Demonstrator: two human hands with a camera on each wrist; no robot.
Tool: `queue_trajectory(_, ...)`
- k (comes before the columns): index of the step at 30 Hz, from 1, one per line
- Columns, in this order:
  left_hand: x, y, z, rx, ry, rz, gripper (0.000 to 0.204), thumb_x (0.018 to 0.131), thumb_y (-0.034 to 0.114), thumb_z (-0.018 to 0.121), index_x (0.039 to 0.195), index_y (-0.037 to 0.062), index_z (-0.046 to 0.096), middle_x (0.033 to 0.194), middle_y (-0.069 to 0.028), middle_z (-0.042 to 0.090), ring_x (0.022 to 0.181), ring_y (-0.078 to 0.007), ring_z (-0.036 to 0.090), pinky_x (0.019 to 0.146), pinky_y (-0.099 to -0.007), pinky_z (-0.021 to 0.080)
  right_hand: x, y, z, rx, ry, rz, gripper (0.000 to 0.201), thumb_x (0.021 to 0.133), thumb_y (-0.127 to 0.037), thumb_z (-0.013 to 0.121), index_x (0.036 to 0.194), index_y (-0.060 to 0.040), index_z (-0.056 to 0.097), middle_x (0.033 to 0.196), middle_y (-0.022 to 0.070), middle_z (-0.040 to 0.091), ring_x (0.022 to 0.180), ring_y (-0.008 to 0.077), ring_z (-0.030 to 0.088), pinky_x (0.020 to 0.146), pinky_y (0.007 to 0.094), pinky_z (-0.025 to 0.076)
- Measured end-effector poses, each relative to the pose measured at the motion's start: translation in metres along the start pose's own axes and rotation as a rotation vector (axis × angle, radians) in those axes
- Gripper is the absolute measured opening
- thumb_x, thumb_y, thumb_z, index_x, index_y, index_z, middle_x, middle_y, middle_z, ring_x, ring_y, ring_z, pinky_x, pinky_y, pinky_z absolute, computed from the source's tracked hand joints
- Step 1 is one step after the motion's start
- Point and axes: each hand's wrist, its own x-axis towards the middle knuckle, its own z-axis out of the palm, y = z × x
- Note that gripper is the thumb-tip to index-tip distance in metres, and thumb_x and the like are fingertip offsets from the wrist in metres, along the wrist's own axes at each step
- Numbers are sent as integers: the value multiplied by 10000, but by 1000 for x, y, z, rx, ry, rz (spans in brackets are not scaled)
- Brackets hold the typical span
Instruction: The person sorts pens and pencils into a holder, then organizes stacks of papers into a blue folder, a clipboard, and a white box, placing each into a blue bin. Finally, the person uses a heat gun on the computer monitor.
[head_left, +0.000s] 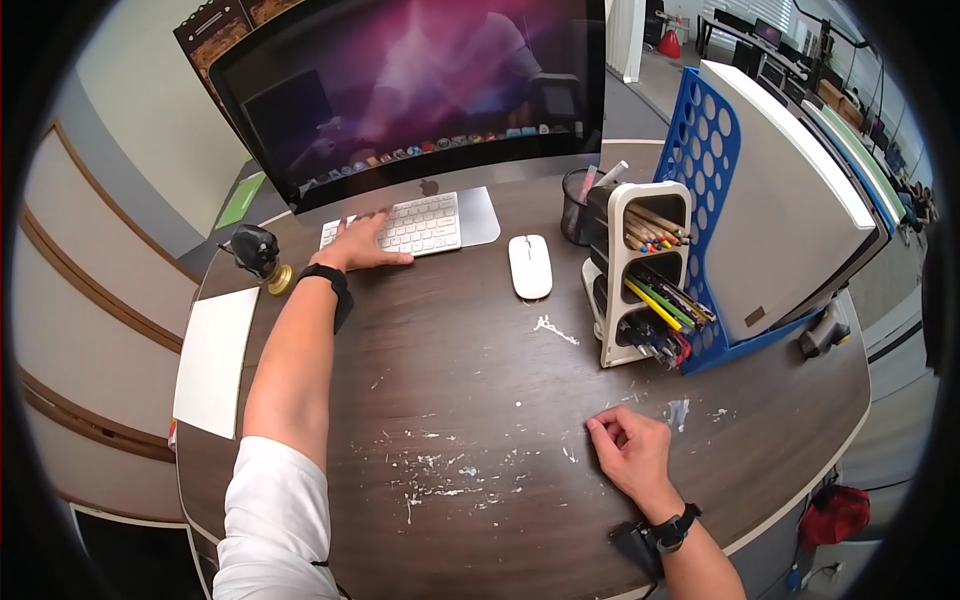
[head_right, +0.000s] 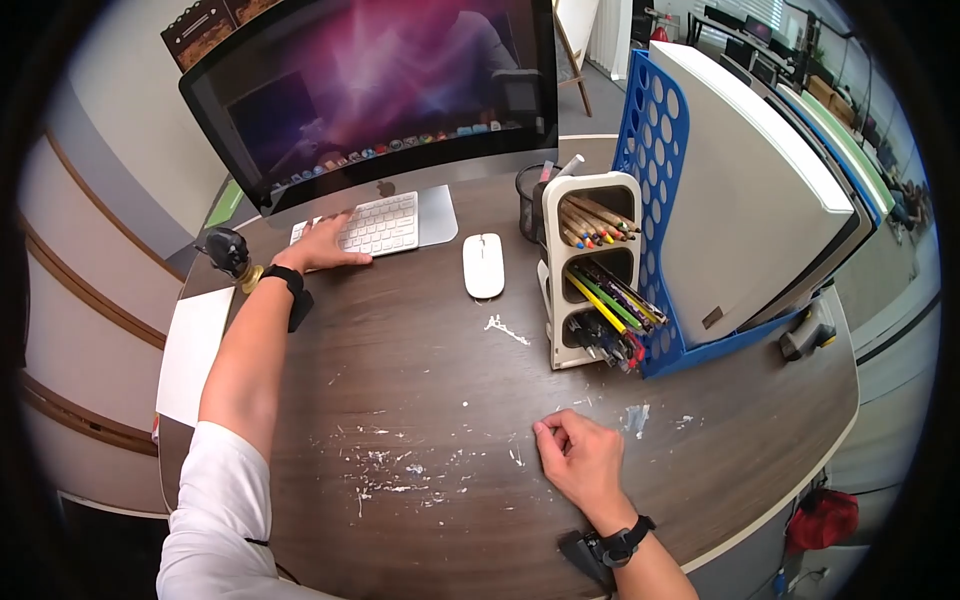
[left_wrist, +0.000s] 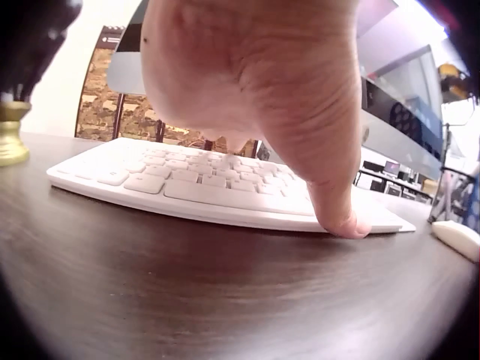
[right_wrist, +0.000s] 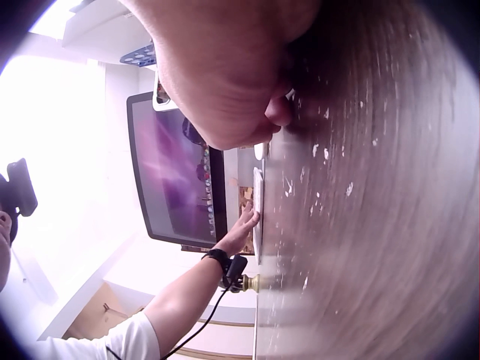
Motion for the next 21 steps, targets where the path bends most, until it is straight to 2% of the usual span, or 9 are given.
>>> queue_trajectory(2,-3,0,5,-8,22,16,1226,647,666,823,1580,78,288,1614,-184,321,1512,-323,279,1227,-588,115,0,1,-1,0,24,-38,97,825,-95,782,798,-29,715,562,51,611,460,93,538,467,251,417)
queue_trajectory(4,-17,6,5,-27,93,90,1243,631,652,840,1579,66,290,1599,-159,359,1504,-298,303,1224,-597,119,0,2,-1,-3,30,-40,97,824,-95,781,797,-29,714,559,52,610,459,95,539,467,253,419)
queue_trajectory(6,-37,14,12,27,100,121,1271,630,668,833,1589,61,261,1583,-172,373,1494,-303,316,1213,-616,125,-2,1,0,1,33,-44,97,823,-94,780,796,-29,713,557,53,610,458,98,539,467,256,420)
queue_trajectory(8,-61,24,22,56,141,147,1295,627,694,818,1596,58,239,1556,-183,397,1478,-312,336,1208,-632,121,-1,-1,-1,-16,13,-27,115,831,-144,764,794,-50,709,595,72,641,470,180,592,480,309,447)
queue_trajectory(12,-101,49,35,47,181,159,1277,634,722,796,1582,46,272,1530,-194,418,1462,-306,356,1196,-655,140,-3,-2,-1,-37,5,-44,127,838,-170,760,796,-59,713,597,75,646,482,190,603,491,321,455)
queue_trajectory(15,-118,74,36,31,181,125,1247,662,699,794,1590,64,258,1559,-194,392,1485,-317,323,1210,-633,120,-4,0,0,-65,22,-57,145,841,-198,758,797,-65,717,597,76,647,497,205,616,504,335,466)
queue_trajectory(21,-114,89,44,-32,241,105,1272,628,707,814,1580,51,282,1560,-212,395,1484,-330,326,1195,-668,123,-6,5,2,-57,57,-37,155,842,-217,751,803,-71,717,613,81,656,527,235,632,530,357,488)
